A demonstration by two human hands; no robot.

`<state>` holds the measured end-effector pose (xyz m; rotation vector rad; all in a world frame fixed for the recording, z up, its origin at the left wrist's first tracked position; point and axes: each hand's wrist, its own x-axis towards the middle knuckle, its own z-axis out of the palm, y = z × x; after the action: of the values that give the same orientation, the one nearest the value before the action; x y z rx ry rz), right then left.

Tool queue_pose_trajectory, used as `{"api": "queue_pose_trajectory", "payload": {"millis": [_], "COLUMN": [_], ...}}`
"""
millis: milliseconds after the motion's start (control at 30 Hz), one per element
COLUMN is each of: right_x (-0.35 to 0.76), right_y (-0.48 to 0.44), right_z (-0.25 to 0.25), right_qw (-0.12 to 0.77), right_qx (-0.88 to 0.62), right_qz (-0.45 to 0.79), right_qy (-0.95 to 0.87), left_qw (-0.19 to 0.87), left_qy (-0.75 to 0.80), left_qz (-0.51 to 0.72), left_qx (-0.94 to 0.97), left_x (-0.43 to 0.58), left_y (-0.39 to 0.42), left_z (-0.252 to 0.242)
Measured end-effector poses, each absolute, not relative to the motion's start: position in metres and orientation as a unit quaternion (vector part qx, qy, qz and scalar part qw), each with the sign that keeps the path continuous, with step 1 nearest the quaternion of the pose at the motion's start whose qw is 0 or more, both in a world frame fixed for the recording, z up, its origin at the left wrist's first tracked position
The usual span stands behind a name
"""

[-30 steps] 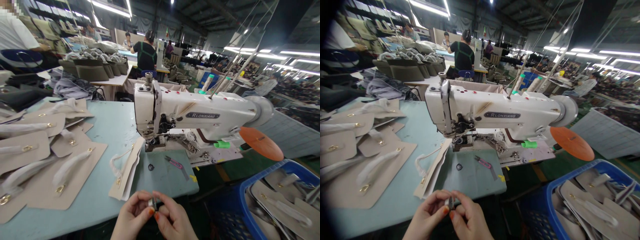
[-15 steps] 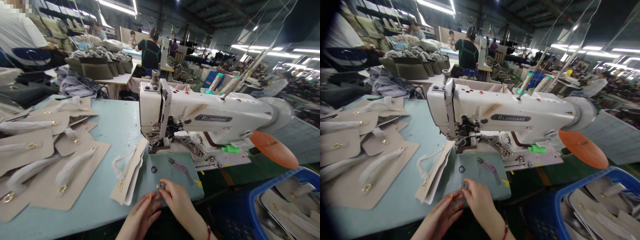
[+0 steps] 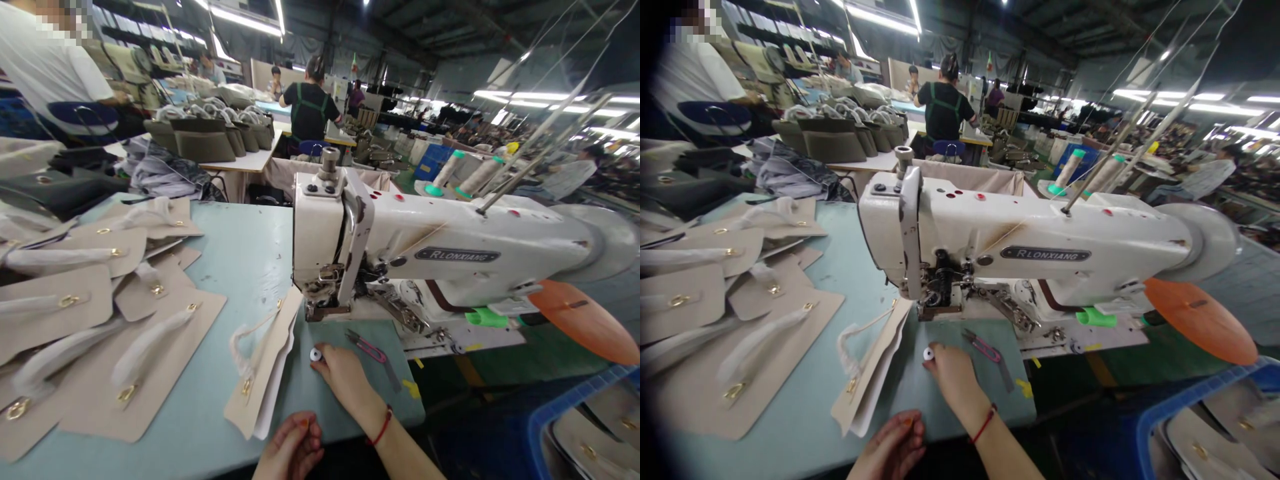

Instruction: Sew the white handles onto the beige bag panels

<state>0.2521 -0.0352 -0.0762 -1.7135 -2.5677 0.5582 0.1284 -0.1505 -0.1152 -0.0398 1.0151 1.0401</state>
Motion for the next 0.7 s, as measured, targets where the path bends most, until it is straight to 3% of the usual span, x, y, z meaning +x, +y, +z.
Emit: {"api": "queue_pose_trajectory", "payload": {"millis": [300, 467, 700], "right_x": [0.257, 0.272, 0.295], "right_y": [-0.052, -0.091, -0.118], "right_z": [-0.059, -0.027, -0.003], "right_qw": [0.008, 0.039, 0.195], "right_qx": [-0.5, -0.445, -0.479], "right_qz": [0.197, 0.214, 0.294], "right_qy": [-0.843, -0.869, -0.804], "left_qw": [0.694, 0.688, 0.717], "left_qy": [0.492, 0.468, 0.464], "left_qz": [0.526, 0.538, 0.512], "left_qx": [0.003, 0.134, 0.09], "left_x": [0.129, 0.137, 0.141], "left_y": [-0.138, -0.132, -0.146], "left_z": [-0.11, -0.091, -0.059]}}
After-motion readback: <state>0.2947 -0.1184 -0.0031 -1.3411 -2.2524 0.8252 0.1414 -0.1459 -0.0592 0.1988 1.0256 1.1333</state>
